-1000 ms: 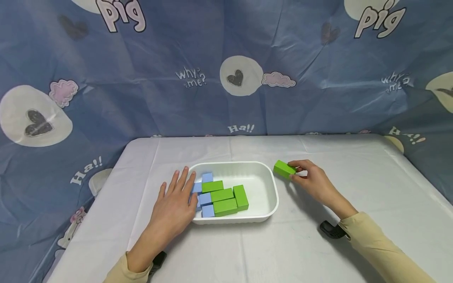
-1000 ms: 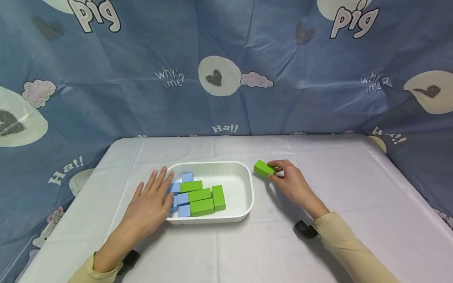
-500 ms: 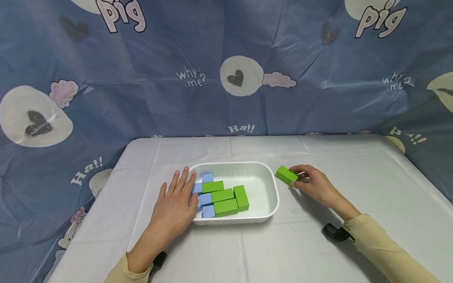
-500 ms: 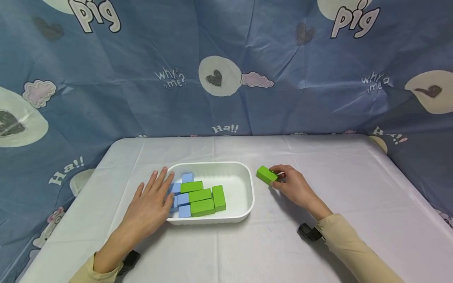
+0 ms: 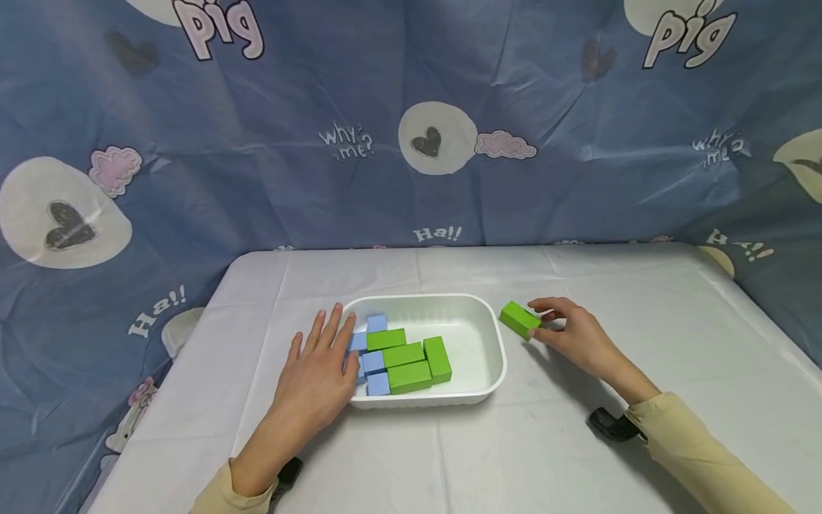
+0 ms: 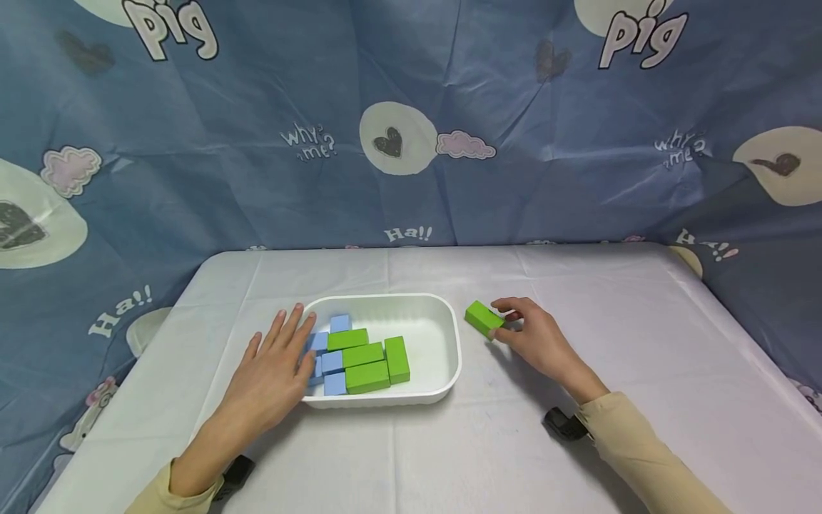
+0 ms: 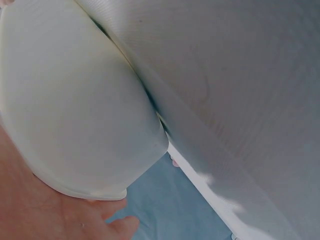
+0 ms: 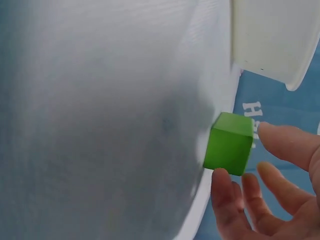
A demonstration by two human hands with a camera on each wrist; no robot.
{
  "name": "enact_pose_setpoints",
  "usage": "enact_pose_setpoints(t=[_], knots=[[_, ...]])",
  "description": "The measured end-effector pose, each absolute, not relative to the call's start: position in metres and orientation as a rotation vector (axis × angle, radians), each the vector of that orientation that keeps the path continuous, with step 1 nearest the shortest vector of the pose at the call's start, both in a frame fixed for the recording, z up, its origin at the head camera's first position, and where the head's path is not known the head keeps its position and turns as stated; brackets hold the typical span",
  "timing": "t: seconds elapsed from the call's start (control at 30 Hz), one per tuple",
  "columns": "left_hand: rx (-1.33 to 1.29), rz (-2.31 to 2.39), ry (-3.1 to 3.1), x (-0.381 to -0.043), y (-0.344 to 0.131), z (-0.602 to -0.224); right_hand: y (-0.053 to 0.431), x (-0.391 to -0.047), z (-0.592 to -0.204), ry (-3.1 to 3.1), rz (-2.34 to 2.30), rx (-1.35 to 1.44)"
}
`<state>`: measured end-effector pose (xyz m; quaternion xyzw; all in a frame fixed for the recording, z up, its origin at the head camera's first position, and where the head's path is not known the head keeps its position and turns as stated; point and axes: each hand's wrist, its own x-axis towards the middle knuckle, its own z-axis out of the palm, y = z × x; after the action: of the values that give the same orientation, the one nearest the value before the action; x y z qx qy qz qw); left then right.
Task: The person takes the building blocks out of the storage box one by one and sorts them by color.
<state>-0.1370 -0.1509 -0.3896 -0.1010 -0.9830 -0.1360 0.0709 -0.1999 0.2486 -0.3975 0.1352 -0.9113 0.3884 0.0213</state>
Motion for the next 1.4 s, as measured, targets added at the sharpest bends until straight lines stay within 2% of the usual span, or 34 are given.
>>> enact_pose_setpoints(t=[0.43,0.83,1.4], knots=[[-0.302,-0.405,-2.955,-0.137,-0.15,-0.39,0.241,-0.191,-0.387,-2.666,1.312,0.422],[-0.299,-0.401,-2.959,-0.137,-0.151,-0.39,0.21,-0.183,-0.375,-2.468,1.477,0.611],[-0.3,-0.405,-2.964,-0.138,-0.151,-0.389,0.159,-0.182,-0.362,-2.554,1.774,0.931]])
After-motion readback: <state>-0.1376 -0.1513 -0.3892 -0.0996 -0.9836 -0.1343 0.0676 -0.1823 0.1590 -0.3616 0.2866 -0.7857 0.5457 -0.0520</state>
